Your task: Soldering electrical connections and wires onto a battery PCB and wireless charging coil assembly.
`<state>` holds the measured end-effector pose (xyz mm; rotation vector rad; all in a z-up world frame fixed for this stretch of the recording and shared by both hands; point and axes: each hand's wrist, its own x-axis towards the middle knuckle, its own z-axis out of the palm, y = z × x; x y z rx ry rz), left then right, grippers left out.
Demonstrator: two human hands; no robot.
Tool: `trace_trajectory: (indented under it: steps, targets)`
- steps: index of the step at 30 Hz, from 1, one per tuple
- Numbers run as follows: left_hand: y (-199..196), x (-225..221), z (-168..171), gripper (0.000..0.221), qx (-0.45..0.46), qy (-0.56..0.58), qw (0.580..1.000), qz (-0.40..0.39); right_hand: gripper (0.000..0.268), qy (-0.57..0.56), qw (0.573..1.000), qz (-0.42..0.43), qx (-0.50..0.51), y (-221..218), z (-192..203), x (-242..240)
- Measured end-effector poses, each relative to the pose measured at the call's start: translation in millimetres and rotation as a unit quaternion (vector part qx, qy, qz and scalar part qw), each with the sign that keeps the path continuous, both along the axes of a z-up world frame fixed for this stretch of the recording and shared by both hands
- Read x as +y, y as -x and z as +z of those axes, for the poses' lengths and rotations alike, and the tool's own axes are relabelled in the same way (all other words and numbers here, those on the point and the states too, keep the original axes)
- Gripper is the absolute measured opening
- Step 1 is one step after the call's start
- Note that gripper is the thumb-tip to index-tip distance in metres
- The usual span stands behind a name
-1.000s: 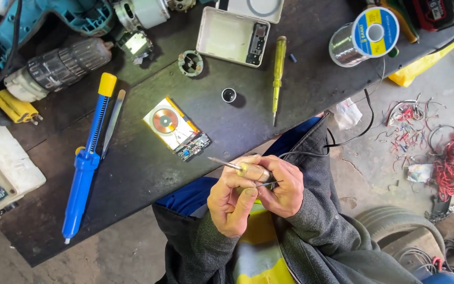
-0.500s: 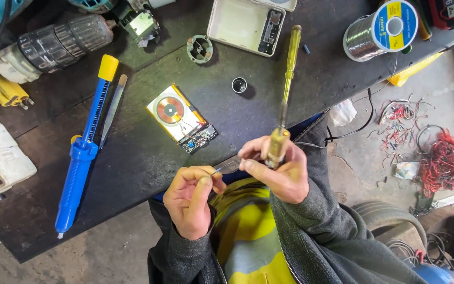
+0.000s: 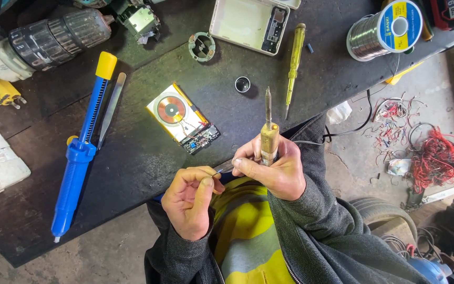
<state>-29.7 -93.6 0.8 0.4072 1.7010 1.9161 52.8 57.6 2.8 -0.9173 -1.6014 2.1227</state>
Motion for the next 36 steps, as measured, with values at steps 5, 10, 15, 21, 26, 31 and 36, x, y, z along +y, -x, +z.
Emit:
trace_trajectory:
  steps: [5, 10, 15, 21, 26, 31, 36]
  targets:
    - [-5, 0, -1, 0.004, 0.068, 0.029, 0.997, 0.021, 0.041, -0.018, 1.0, -0.008, -0.003, 2, -1, 0]
    - [-1, 1, -2, 0.015, 0.235, 0.098, 0.966, 0.04, 0.043, -0.016, 1.0, -0.013, -0.014, 6, -2, 0]
    - [6, 3, 1, 0.006, 0.379, 0.15, 0.911, 0.058, 0.044, -0.024, 1.0, -0.004, -0.014, 10, -2, 0]
    - [17, -3, 9, 0.008, 0.347, 0.178, 0.918, 0.067, 0.009, -0.057, 0.997, 0.014, -0.047, 13, 3, 4]
    - [33, -15, 12, 0.004, 0.229, 0.246, 0.937, 0.096, 0.018, -0.182, 0.983, -0.008, -0.01, 15, -3, 9]
    - [45, -14, 14, 0.011, 0.102, 0.231, 0.961, 0.113, 0.037, -0.351, 0.936, -0.029, -0.017, 27, -4, 9]
    - [53, -2, 25, 0.01, -0.023, 0.26, 0.955, 0.142, 0.025, -0.275, 0.953, -0.045, -0.121, 34, -6, 5]
